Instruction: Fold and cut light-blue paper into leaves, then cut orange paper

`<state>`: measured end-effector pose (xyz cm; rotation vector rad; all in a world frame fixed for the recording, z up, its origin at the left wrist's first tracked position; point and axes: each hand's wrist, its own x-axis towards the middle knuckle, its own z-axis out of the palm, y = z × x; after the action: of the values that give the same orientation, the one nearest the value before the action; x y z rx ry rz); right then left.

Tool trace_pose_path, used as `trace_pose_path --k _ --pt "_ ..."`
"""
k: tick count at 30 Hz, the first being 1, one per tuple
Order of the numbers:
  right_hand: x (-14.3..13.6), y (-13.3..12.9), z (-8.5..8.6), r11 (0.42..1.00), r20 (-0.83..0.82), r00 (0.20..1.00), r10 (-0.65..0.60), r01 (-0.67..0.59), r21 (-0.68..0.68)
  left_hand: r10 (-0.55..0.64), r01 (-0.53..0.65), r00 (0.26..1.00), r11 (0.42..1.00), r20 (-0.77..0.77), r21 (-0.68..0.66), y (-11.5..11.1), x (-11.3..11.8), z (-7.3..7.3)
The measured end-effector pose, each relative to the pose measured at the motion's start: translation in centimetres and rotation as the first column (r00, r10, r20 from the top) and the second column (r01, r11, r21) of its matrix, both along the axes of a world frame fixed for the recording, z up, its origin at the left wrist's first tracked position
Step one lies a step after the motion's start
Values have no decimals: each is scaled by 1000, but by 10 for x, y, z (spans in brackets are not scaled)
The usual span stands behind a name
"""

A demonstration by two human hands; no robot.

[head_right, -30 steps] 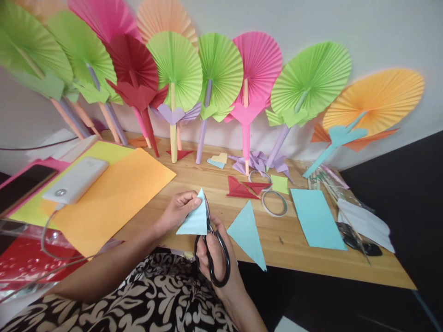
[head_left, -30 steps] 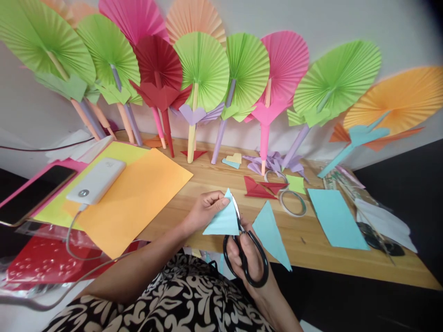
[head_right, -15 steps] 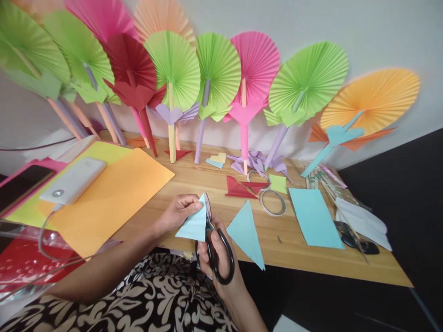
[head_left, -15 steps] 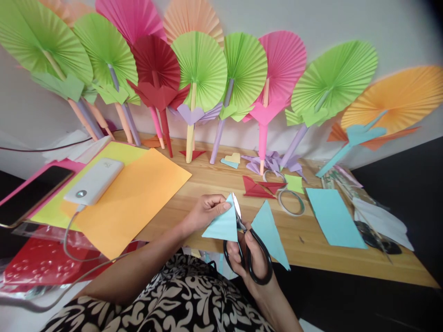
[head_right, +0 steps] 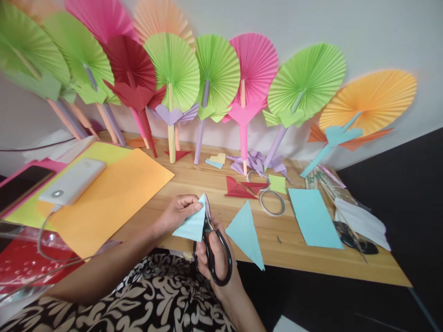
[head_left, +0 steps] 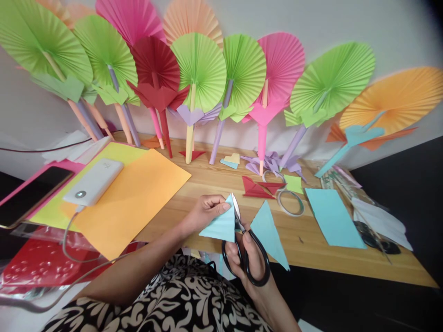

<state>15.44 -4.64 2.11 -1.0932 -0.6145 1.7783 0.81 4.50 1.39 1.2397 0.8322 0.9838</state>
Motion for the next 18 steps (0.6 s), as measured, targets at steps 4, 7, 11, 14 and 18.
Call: trace_pose_path --k 4,7,11,14,18 --pt "1 -1 -2 1000 9 1000 9 -9 3 -2 2 1000 1000 -9 -31 0 0 1" --pt "2 -1 -3 1000 25 1000 12 -13 13 -3 3 1000 999 -8 -35 0 0 1" --pt "3 -2 -4 999 44 999 20 -21 27 0 -1 1000 999 -6 -41 0 0 1" --pt "2 -2 -2 999 52 998 22 -23 24 4 -5 1000 999 -6 -42 0 0 1" --pt "-2 -1 3 999 53 999 6 -9 44 -3 4 1000 999 14 -54 0 0 1"
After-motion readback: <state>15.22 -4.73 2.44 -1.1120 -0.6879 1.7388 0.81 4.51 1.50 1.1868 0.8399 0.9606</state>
